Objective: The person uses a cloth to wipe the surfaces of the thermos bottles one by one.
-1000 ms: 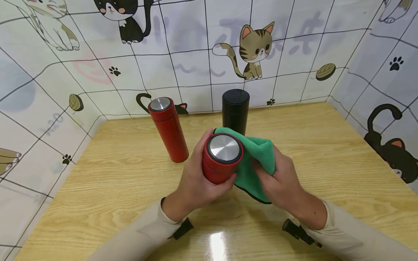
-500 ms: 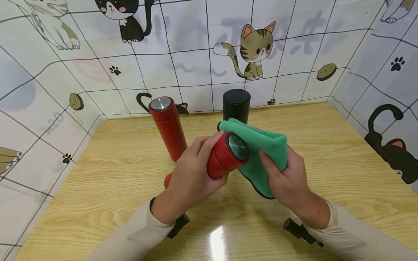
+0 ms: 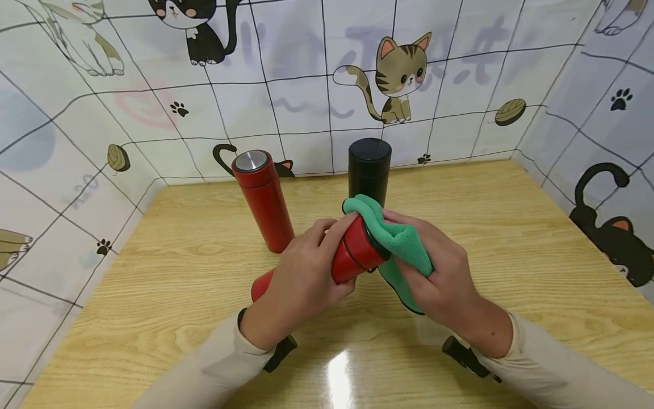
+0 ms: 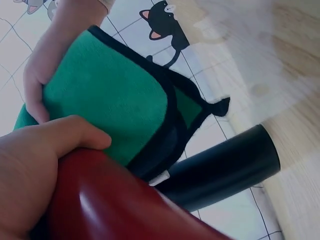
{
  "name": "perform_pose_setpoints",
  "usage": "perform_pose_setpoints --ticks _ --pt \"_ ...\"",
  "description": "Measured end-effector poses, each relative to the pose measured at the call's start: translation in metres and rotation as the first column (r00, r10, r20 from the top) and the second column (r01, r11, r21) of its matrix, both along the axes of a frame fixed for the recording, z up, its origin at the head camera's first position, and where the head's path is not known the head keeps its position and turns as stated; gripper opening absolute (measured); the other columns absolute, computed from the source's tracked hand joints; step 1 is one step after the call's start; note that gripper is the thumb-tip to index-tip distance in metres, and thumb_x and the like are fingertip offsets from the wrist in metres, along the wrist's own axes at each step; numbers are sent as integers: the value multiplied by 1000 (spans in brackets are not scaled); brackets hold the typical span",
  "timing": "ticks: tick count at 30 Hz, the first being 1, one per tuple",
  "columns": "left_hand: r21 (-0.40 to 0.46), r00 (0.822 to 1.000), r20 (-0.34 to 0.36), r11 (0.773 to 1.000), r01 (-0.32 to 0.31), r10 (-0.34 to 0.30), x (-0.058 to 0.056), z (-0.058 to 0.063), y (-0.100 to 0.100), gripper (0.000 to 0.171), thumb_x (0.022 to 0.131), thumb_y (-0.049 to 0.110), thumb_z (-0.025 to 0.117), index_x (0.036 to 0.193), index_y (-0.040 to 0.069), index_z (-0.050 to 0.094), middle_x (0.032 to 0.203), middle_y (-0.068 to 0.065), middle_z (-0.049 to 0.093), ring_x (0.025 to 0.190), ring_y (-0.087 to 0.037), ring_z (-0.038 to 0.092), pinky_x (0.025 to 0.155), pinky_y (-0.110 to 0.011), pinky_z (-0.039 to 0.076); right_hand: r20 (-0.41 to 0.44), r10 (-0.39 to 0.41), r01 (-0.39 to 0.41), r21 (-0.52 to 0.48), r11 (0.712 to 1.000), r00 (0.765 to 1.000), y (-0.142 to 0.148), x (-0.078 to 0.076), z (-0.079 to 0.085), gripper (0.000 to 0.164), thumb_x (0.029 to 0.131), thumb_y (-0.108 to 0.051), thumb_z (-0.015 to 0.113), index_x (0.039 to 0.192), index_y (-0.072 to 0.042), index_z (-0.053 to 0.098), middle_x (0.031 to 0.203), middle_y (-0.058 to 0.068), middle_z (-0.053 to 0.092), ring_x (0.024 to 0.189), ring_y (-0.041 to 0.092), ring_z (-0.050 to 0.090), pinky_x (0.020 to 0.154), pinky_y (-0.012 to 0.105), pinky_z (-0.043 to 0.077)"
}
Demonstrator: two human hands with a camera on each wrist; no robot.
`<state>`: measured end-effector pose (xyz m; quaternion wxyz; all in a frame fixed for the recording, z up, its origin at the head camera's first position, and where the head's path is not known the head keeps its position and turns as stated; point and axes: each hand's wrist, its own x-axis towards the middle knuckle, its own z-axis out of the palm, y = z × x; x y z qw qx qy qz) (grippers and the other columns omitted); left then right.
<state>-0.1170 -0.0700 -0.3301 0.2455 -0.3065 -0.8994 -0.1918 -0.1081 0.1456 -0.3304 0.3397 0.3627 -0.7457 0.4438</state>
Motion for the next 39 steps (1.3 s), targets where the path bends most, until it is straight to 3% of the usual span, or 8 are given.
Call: perform_pose_setpoints --ticks 4,20,22,25,27,32,36,39 --pt "16 1000 -2 1000 -16 16 -1 -1 0 91 68 26 87 145 16 40 117 -6 63 98 -22 65 85 -37 59 -43 6 -6 11 1000 999 -1 0 0 43 103 -29 54 127 6 63 127 21 66 125 17 62 107 24 47" --pt "160 990 82 982 104 -118 3 -1 4 90 70 20 86 145 12 37 120 -6 59 104 -20 64 87 -32 59 -139 72 -86 -101 991 988 -6 0 4 40 102 -23 56 114 13 66 121 25 67 121 22 64 105 29 50" --pt "180 987 76 976 124 -139 3 -1 4 89 71 20 85 145 11 36 120 -7 59 105 -19 63 88 -31 59 -108 107 -121 -130 984 988 -6 0 4 36 101 -16 57 116 15 64 124 24 66 123 24 63 106 31 50" --pt "227 986 42 963 148 -161 2 -1 4 90 71 19 86 145 10 36 121 -8 59 108 -19 62 91 -32 58 70 192 -172 -219 960 979 -2 4 5 30 99 0 53 125 12 61 130 15 66 125 22 62 106 30 50" --pt "281 981 20 943 180 -194 2 -1 3 90 71 18 86 145 9 35 123 -9 58 112 -20 61 93 -33 58 233 251 -175 -303 937 940 0 7 5 34 97 8 49 130 6 59 130 8 66 122 18 64 102 28 52" --pt "441 946 -19 847 298 -323 3 2 2 90 72 12 85 144 2 33 132 -13 57 121 -24 59 97 -35 56 549 329 -157 -337 928 768 1 14 3 34 102 1 44 135 -3 55 123 -2 65 109 11 68 91 26 58" --pt "538 918 -52 763 357 -392 3 3 2 89 71 9 84 143 -2 32 132 -16 57 122 -27 58 100 -38 55 668 335 -196 -278 941 664 -1 12 0 34 105 -8 45 137 0 50 125 1 63 109 13 68 90 30 59" --pt "626 905 -45 694 355 -422 4 4 2 86 75 15 83 142 -2 31 131 -18 56 121 -29 57 99 -40 55 725 310 -203 -233 951 616 -2 9 -2 36 105 -13 46 139 -2 49 128 8 62 109 15 68 91 31 58"
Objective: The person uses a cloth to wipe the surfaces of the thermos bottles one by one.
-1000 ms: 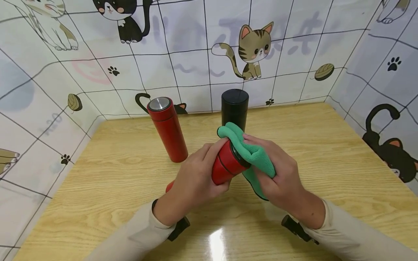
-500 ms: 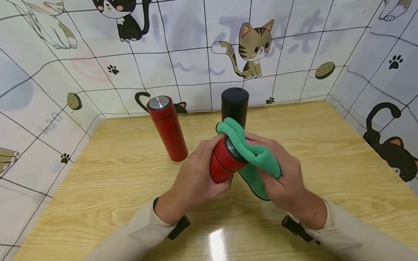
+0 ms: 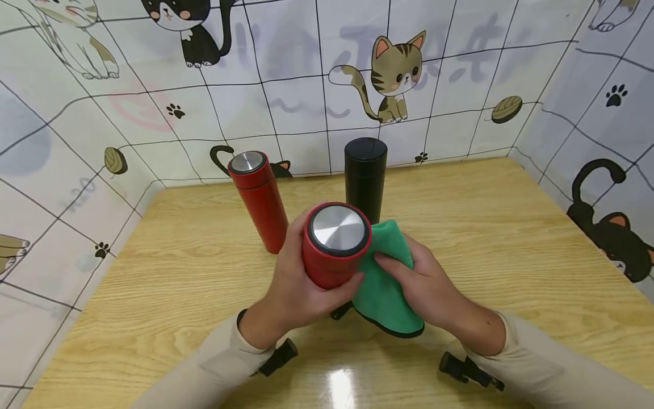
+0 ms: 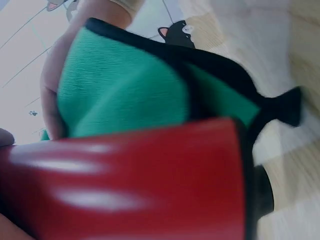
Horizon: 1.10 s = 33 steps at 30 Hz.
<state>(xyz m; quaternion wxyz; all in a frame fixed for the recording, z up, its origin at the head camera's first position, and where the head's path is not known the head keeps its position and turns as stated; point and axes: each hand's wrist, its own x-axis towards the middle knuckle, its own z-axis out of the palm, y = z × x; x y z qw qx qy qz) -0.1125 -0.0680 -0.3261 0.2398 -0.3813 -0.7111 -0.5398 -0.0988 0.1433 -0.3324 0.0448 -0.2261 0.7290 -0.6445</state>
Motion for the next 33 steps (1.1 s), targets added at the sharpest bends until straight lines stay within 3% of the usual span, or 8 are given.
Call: perform_pose_setpoints --ticks 6,8,11,16,21,24,27,33 --pt "233 984 160 972 35 -74 1 5 -3 79 84 41 76 139 4 34 124 -13 57 112 -28 61 91 -41 58 142 35 -46 71 996 989 1 -7 -2 40 105 -19 47 142 -3 48 131 20 60 109 21 67 90 32 57" --pt "319 982 154 946 55 -109 -1 7 -3 77 83 41 76 138 6 34 119 -10 58 103 -27 65 88 -42 59 211 45 -58 58 997 977 2 -10 -4 41 105 -21 47 143 -3 47 132 21 59 109 23 66 91 32 56" --pt "418 985 61 900 122 -162 -3 7 -2 71 84 35 76 135 5 37 113 -7 62 93 -27 69 85 -43 61 314 48 -59 28 998 948 3 -17 -8 43 106 -23 47 144 -4 45 131 18 60 107 21 67 90 33 57" --pt "451 984 -116 875 174 -136 -6 2 -2 59 86 28 73 129 2 42 109 -11 63 95 -24 72 84 -39 61 484 73 -70 -23 997 872 4 -27 -17 44 105 -27 46 143 -5 42 114 5 66 94 15 70 84 32 59" --pt "471 987 -145 872 134 -73 -7 2 -3 59 86 28 73 128 0 43 112 -11 63 97 -25 72 87 -39 61 576 171 -141 -97 985 799 6 -32 -24 41 104 -27 49 139 -5 43 104 0 68 87 14 72 79 33 61" --pt "480 991 -124 871 109 -55 -7 2 -3 60 86 27 74 128 0 43 111 -10 63 97 -25 71 87 -39 61 590 181 -152 -98 983 787 6 -33 -25 41 104 -27 49 139 -5 42 103 1 68 87 15 72 79 34 61" --pt "484 992 -112 868 110 -64 -7 -1 -2 62 85 26 75 130 0 41 111 -10 63 96 -25 70 86 -38 61 584 172 -138 -102 985 793 6 -34 -27 42 104 -26 49 140 -5 41 105 1 68 89 15 72 80 35 61" --pt "469 989 -142 877 103 -40 -7 -1 -2 63 85 27 75 130 -1 40 112 -10 63 97 -24 71 86 -37 61 587 193 -149 -123 981 786 5 -35 -30 44 104 -24 49 142 -5 38 106 2 68 91 16 73 82 37 61"
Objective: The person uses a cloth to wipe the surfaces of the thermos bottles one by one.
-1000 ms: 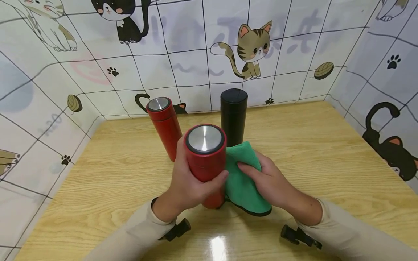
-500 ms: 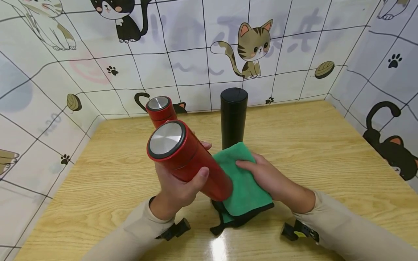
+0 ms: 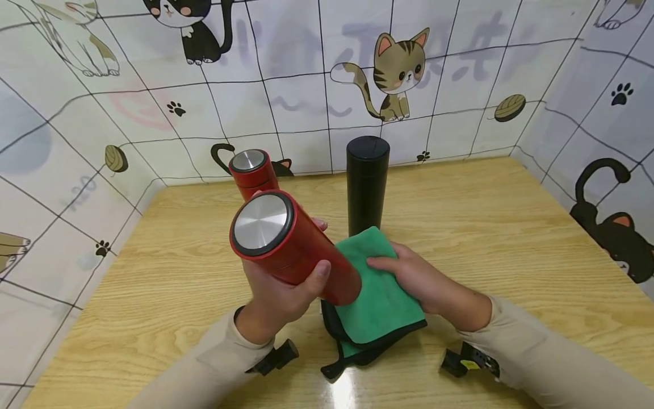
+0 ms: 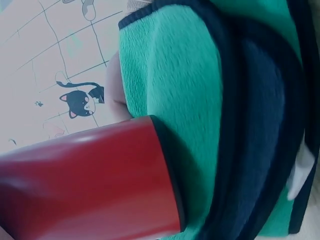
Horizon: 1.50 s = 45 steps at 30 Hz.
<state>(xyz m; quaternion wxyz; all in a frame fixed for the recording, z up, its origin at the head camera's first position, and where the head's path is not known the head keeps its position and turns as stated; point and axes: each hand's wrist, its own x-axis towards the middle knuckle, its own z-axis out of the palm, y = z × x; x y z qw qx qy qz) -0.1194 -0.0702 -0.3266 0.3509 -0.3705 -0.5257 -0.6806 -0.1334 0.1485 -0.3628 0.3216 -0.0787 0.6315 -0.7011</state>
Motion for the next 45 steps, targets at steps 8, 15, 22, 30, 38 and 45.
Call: perform_pose_setpoints --ticks 8,15,22,30,38,45 --pt "-7 1000 8 1000 -2 2 -2 0 8 71 85 27 75 135 -2 35 114 -12 61 98 -23 69 87 -37 60 -41 47 -45 35 998 998 5 -2 3 46 105 -22 48 145 -3 36 110 4 68 93 18 72 82 37 61" --pt "-100 995 36 991 -91 95 -16 0 2 84 84 32 77 140 -7 28 122 -10 58 106 -25 64 91 -36 58 -285 147 -45 337 941 947 14 -14 2 42 100 -22 58 138 -5 51 120 11 65 99 18 67 85 34 57" --pt "-321 931 268 934 -156 248 -44 -10 -3 86 77 15 80 147 9 30 133 -10 55 120 -23 56 96 -40 55 -376 398 -126 576 808 837 36 -28 -6 17 90 -26 72 89 -10 67 75 -6 58 72 10 54 68 23 47" --pt "-472 882 336 869 -145 330 -79 -27 1 90 79 13 82 150 14 26 137 -6 53 123 -18 53 94 -43 57 -409 512 -105 695 711 756 40 -25 -20 30 84 -23 79 100 -12 56 70 -8 52 62 6 48 59 21 43" --pt "-448 861 368 878 -166 351 -101 -33 -5 89 81 14 82 149 14 24 139 -7 49 124 -19 51 98 -46 55 -432 568 9 802 598 701 30 -24 -13 34 86 -32 78 110 -17 60 75 -8 56 67 8 49 61 24 41" --pt "-442 815 433 879 -180 385 -113 -36 -7 94 81 9 81 151 14 19 140 -10 48 126 -23 51 101 -47 53 -436 585 69 837 542 684 26 -23 -7 29 89 -35 74 109 -19 61 77 -8 56 69 9 49 60 26 39"
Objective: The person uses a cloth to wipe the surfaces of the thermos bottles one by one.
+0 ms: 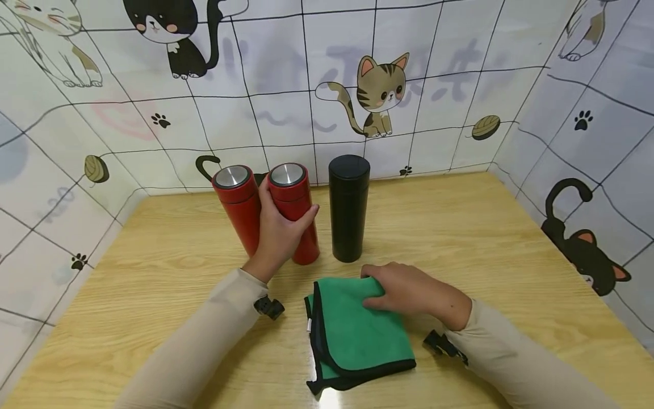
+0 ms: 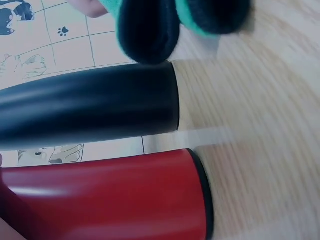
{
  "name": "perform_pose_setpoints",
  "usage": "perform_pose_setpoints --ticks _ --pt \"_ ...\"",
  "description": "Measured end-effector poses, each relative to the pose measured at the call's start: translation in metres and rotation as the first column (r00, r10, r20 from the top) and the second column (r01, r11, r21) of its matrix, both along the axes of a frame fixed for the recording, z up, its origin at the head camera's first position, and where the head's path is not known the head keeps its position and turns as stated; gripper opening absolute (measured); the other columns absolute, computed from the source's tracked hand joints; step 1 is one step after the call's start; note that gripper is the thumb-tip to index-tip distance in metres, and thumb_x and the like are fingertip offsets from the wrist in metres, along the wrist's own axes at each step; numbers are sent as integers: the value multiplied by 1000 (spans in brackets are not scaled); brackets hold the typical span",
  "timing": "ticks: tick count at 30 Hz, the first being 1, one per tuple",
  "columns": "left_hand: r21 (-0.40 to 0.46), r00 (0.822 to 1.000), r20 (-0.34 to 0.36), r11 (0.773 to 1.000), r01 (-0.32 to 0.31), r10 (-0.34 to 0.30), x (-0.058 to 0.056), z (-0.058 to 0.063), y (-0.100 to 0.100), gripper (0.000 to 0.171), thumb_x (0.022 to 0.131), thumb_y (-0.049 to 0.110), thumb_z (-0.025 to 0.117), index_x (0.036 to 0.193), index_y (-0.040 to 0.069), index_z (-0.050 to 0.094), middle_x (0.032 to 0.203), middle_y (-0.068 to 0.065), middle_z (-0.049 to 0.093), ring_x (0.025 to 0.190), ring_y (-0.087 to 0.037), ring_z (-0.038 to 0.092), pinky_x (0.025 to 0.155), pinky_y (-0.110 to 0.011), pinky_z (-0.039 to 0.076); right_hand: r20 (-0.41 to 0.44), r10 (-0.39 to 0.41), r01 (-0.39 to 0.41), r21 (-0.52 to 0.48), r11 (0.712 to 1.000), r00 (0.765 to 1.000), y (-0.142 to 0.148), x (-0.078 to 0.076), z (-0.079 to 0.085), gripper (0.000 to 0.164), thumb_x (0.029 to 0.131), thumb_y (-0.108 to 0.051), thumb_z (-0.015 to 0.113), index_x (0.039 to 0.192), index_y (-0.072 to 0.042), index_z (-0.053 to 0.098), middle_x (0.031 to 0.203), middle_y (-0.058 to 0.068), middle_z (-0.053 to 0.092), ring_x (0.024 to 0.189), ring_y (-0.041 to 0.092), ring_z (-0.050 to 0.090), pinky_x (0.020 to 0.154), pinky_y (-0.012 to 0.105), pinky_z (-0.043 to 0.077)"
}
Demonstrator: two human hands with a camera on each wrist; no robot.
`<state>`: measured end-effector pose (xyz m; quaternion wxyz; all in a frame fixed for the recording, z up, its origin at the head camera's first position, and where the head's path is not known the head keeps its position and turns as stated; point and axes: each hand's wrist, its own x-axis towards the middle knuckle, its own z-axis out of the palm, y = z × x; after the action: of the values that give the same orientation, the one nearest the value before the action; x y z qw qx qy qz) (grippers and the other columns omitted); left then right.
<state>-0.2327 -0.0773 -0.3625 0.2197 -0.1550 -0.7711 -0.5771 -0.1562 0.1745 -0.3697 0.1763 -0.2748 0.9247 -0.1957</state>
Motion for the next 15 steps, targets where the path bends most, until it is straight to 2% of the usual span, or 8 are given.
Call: perform_pose_setpoints --ticks 2,5,8,10,12,14,15 --pt "-12 1000 21 1000 -13 13 -1 2 0 95 81 8 81 152 12 18 140 -12 48 126 -25 50 102 -49 52 -41 -9 9 10 1000 999 0 0 3 30 90 -37 73 111 -19 63 84 -7 61 73 10 53 62 27 43" --pt "-31 999 51 1000 -3 5 0 6 3 102 81 13 83 156 16 13 143 -10 47 129 -24 48 104 -48 50 -125 -43 45 15 999 991 1 1 12 32 92 -37 70 116 -17 65 104 -2 69 88 14 63 71 34 52" --pt "-48 996 86 998 29 -24 11 9 1 114 83 23 82 160 25 -2 153 -3 38 137 -19 42 109 -48 47 -214 -84 84 -8 996 973 3 4 20 36 94 -36 68 123 -15 65 122 5 68 107 23 66 83 43 57" --pt "-83 995 102 996 33 -24 26 12 -1 117 85 27 80 160 27 -9 162 0 27 147 -18 31 114 -50 41 -260 -107 102 -36 994 960 3 6 26 38 95 -35 67 126 -14 64 127 8 66 115 29 64 87 48 56" --pt "-151 994 109 987 46 -29 46 15 -5 113 87 28 77 160 27 -9 166 2 19 152 -17 23 117 -53 37 -299 -126 115 -55 992 946 2 8 30 39 95 -36 66 128 -14 63 131 10 64 121 32 61 91 51 55" --pt "-274 995 95 961 46 -21 70 20 -11 104 89 28 74 162 22 0 168 1 15 154 -21 19 117 -56 35 -341 -133 110 -86 990 931 -2 11 34 40 95 -35 67 130 -14 63 135 11 61 126 33 57 96 52 54" --pt "-348 997 82 937 34 -6 82 23 -14 99 90 29 73 162 21 6 167 0 17 154 -23 21 115 -57 37 -369 -134 104 -100 990 920 -4 11 35 41 95 -35 67 131 -15 63 137 12 60 129 33 55 98 52 53"
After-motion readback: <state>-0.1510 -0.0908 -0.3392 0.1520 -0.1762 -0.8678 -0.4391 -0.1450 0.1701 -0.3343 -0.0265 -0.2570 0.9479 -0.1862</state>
